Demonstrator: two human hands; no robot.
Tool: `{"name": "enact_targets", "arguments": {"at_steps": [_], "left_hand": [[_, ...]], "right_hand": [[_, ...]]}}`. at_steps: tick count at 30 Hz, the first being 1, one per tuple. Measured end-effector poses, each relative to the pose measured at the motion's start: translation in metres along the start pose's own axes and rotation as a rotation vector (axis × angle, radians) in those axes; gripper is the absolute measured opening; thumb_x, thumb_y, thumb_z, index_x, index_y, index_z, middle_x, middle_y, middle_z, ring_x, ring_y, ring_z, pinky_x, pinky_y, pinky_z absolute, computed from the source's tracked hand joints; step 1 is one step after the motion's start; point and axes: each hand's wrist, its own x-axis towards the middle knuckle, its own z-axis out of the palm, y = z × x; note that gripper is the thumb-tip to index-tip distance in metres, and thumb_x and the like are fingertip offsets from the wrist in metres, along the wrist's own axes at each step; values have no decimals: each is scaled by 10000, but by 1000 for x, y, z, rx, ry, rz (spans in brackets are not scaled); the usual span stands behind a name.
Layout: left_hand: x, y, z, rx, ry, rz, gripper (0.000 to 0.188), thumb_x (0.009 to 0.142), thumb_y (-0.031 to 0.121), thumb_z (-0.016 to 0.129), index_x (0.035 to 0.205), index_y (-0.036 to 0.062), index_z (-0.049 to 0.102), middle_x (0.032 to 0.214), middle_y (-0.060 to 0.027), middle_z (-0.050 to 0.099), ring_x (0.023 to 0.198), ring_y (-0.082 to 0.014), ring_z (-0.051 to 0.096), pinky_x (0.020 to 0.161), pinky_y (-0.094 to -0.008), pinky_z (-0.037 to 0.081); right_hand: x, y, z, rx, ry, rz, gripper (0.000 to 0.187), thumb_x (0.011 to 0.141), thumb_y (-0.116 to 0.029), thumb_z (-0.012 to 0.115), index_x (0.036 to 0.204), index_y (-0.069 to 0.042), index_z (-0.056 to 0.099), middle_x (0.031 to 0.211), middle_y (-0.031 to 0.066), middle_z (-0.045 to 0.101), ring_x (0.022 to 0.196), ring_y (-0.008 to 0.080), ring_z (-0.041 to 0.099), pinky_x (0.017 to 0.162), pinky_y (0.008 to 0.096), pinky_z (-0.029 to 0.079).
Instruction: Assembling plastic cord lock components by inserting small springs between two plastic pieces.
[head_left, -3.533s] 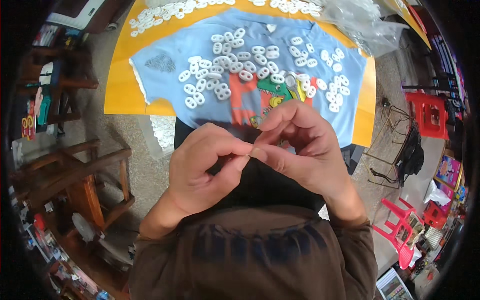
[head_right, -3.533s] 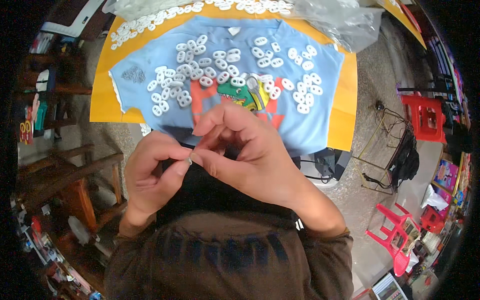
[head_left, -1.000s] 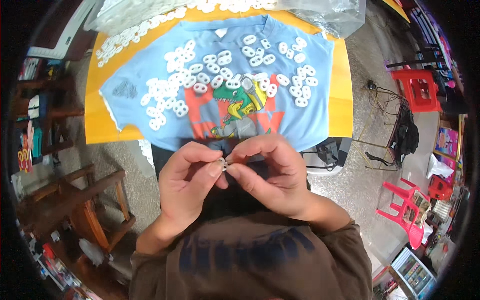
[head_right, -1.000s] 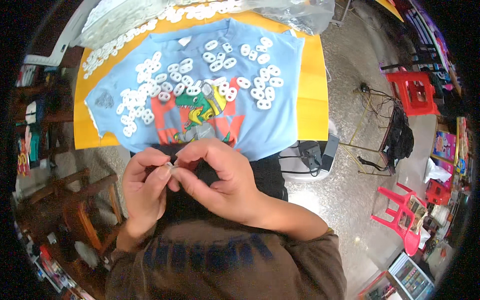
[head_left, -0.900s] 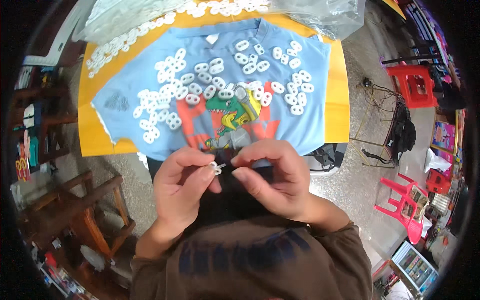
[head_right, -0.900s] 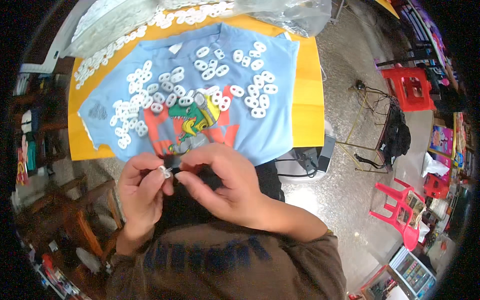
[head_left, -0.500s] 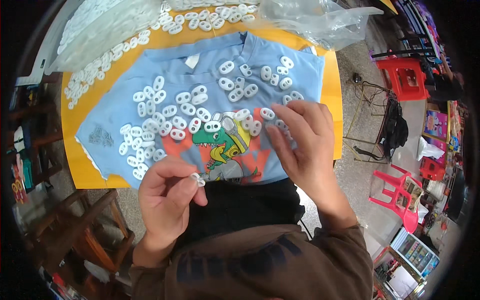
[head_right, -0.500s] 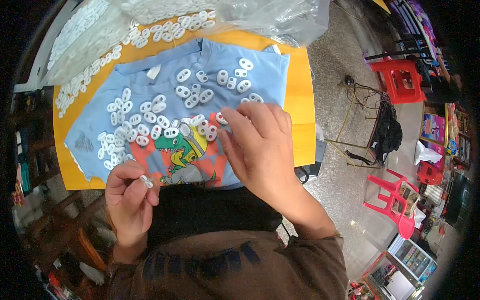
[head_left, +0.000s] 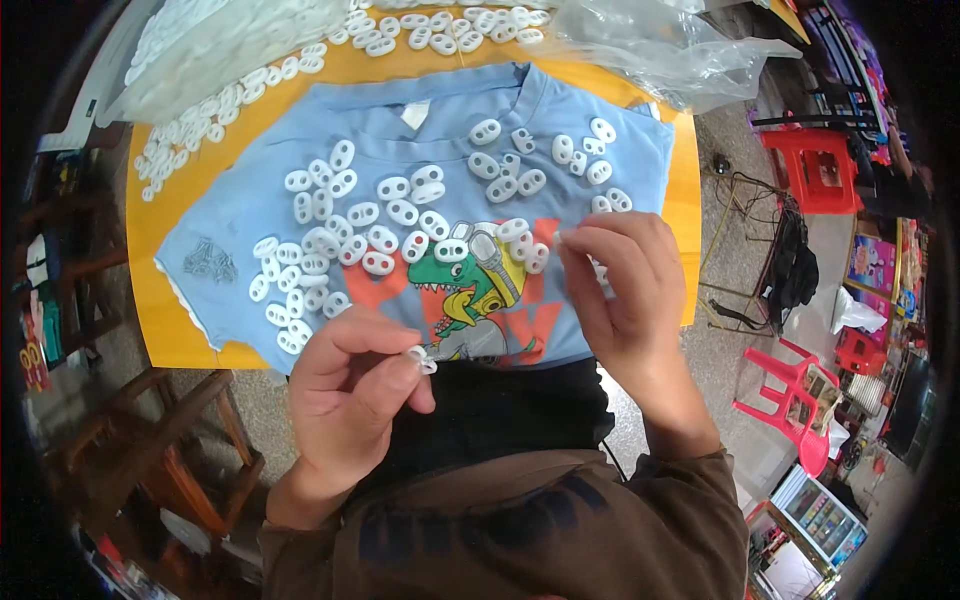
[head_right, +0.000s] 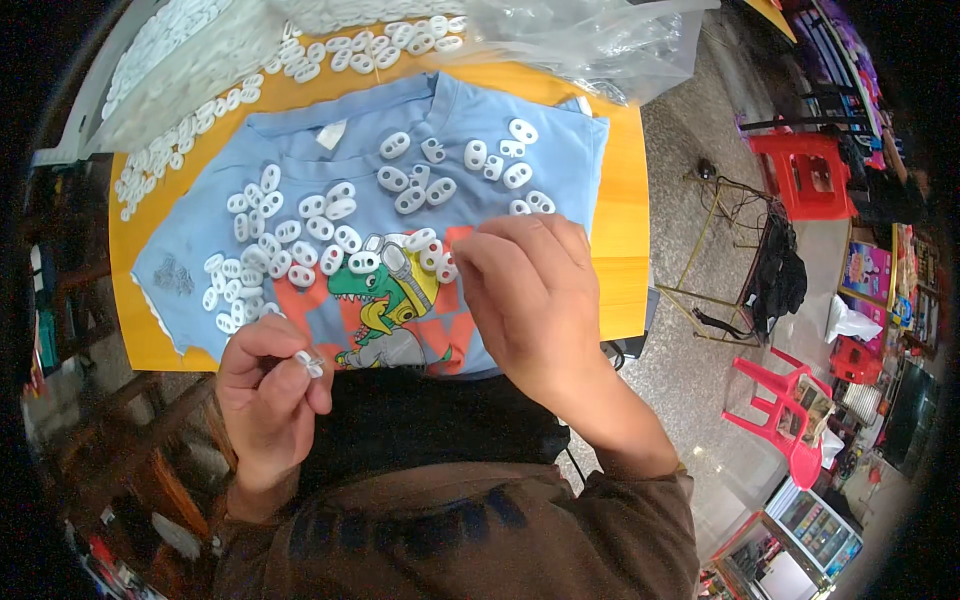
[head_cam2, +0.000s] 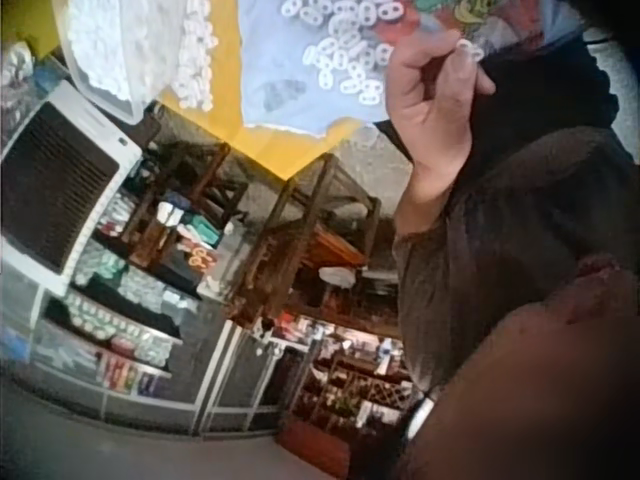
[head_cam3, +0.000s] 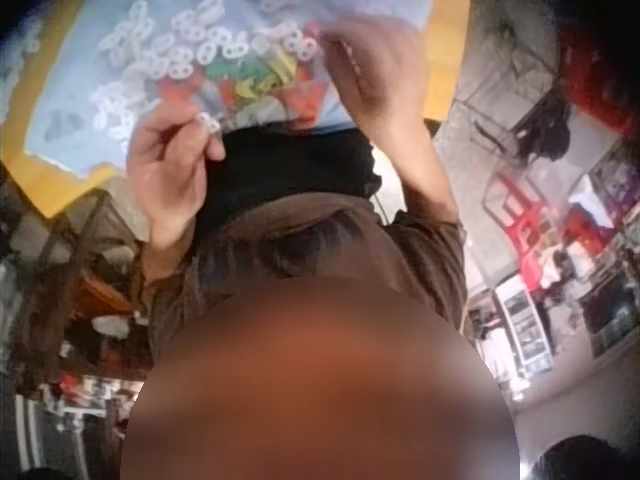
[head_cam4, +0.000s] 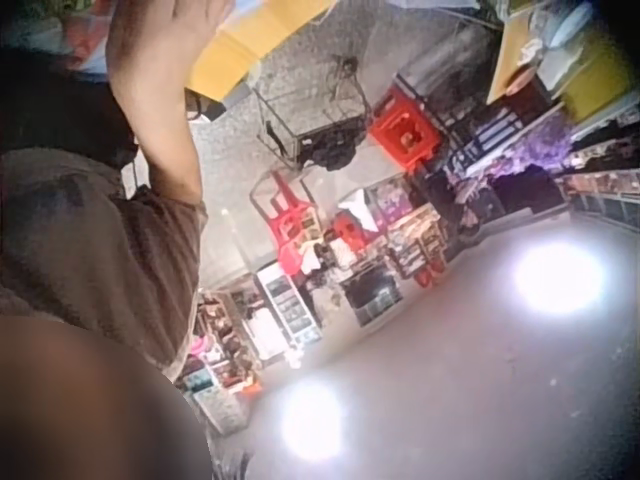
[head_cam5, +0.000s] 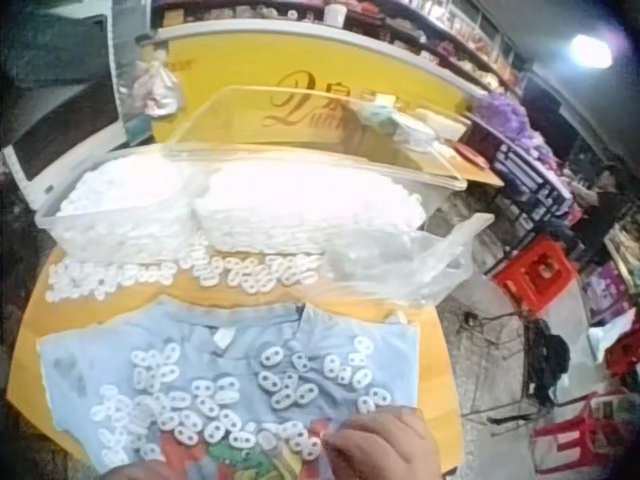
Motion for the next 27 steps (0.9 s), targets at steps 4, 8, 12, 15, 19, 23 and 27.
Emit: {"name": "enact_targets", "arguments": {"at_steps": [4, 8, 12, 15, 19, 23, 27], "left_hand": [[0, 2, 3, 17, -29, 16, 138, 818, -39, 538, 954, -16, 548, 820, -80, 513, 592, -132, 548, 532, -229, 453], [1, 0, 9, -59, -100, 41, 154, 818, -50, 529, 967, -12, 539, 850, -90, 524, 612, -126, 551, 545, -224, 454], [-3, -7, 18, -186, -120, 44, 150, 825, -50, 518, 970, -11, 527, 895, -115, 547, 633, -133, 558, 561, -226, 459], [-6, -14, 18, -222, -81, 70, 137, 840, -25, 515, 976, -9, 523, 880, -111, 554, 635, -144, 562, 571, -242, 465], [-8, -14, 11, -252, -40, 38, 130, 846, -6, 515, 975, -2, 526, 830, -96, 558, 626, -147, 560, 563, -248, 464], [-10, -13, 12, -258, 12, 25, 126, 839, 3, 530, 965, 1, 527, 799, -88, 554, 618, -142, 554, 550, -246, 457], [-14, -14, 13, -132, 60, 116, 121, 832, 8, 538, 952, -1, 523, 800, -77, 537, 608, -129, 543, 536, -227, 448]], "right_hand": [[-3, -30, -6, 972, -15, 603, 200, 874, -33, 528, 1070, -8, 563, 939, 39, 554, 795, 90, 526, 700, 204, 435], [-5, -49, -9, 1490, -235, 872, 244, 935, -136, 449, 1129, -15, 535, 1027, 2, 539, 782, 56, 490, 709, 186, 414], [-8, -63, 8, 1665, -240, 851, 224, 935, -145, 458, 1112, -20, 515, 951, -2, 547, 766, 52, 470, 714, 189, 406], [-9, -70, 10, 1655, -265, 868, 196, 909, -128, 515, 1073, -21, 515, 917, 1, 563, 770, 53, 489, 699, 193, 415], [-12, -69, 11, 1601, -242, 900, 166, 871, -106, 577, 1005, -20, 529, 875, 22, 596, 731, 66, 529, 638, 198, 439], [-12, -68, 11, 1649, -217, 938, 147, 859, -102, 593, 970, -23, 538, 853, 39, 613, 676, 82, 550, 599, 199, 450], [-10, -70, 10, 1697, -161, 1036, 150, 843, -95, 612, 951, -14, 545, 831, 53, 614, 642, 93, 562, 585, 204, 458]]}}
